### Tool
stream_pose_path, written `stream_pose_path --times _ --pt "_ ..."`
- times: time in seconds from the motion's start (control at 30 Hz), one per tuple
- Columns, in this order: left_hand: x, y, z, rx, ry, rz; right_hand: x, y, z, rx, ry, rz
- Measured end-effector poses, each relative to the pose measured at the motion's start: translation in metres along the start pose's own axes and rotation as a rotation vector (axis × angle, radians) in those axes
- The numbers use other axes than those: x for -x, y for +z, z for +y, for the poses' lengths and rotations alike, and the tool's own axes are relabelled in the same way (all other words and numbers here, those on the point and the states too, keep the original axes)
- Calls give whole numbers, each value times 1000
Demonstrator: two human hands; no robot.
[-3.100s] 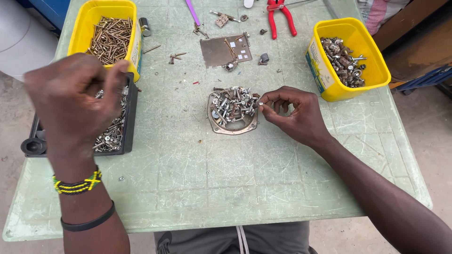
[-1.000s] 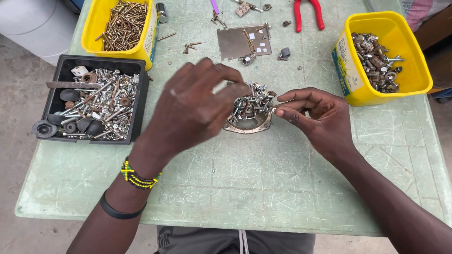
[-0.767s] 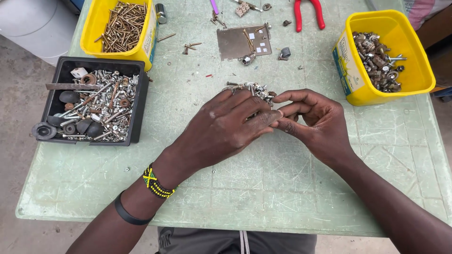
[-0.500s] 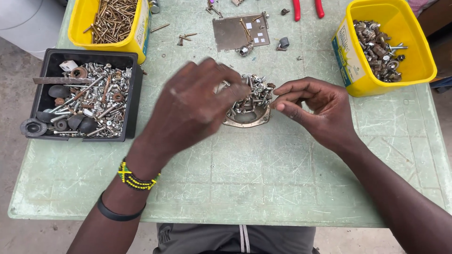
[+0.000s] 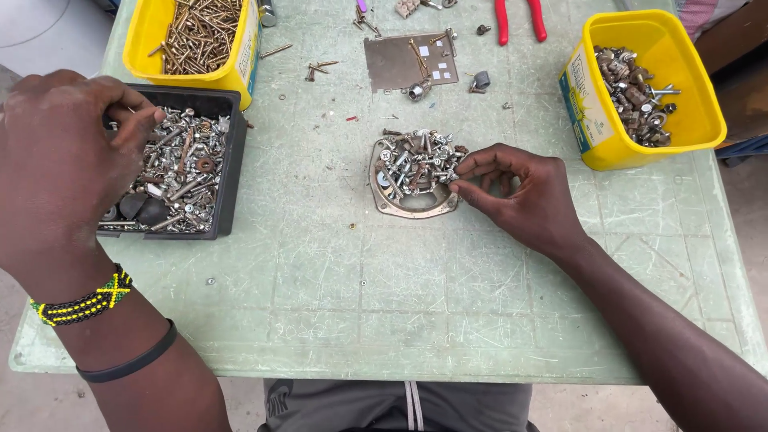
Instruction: The person sorts a pile of mixed screws and bolts on a green table, picking them up by hand and placing them into a black container. The person also moves a yellow container of screws and a metal plate on the table.
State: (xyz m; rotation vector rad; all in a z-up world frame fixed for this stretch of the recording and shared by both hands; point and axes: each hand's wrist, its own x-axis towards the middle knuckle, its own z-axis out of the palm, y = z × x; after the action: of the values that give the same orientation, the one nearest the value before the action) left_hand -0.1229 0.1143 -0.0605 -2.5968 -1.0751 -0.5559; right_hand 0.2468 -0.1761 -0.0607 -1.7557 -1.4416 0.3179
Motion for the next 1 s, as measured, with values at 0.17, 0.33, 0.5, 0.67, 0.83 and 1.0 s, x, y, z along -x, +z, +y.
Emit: stream_pose_path --times 0.17,0.33,0.5,0.67,0.83,1.0 --pt "-20 -30 56 114 81 239 0 4 0 -95 77 16" --pt "-42 -39 139 195 336 493 -1 1 0 -160 87 22" --pt "-41 -37 200 405 655 468 -1 -4 3 -212 119 51" --pt "-35 -42 221 424 738 500 3 -8 -4 -357 118 69" --pt "-32 -36 228 434 733 481 7 -5 -15 -473 79 14" --pt "-32 -38 226 477 733 464 9 -3 -12 -398 10 -35"
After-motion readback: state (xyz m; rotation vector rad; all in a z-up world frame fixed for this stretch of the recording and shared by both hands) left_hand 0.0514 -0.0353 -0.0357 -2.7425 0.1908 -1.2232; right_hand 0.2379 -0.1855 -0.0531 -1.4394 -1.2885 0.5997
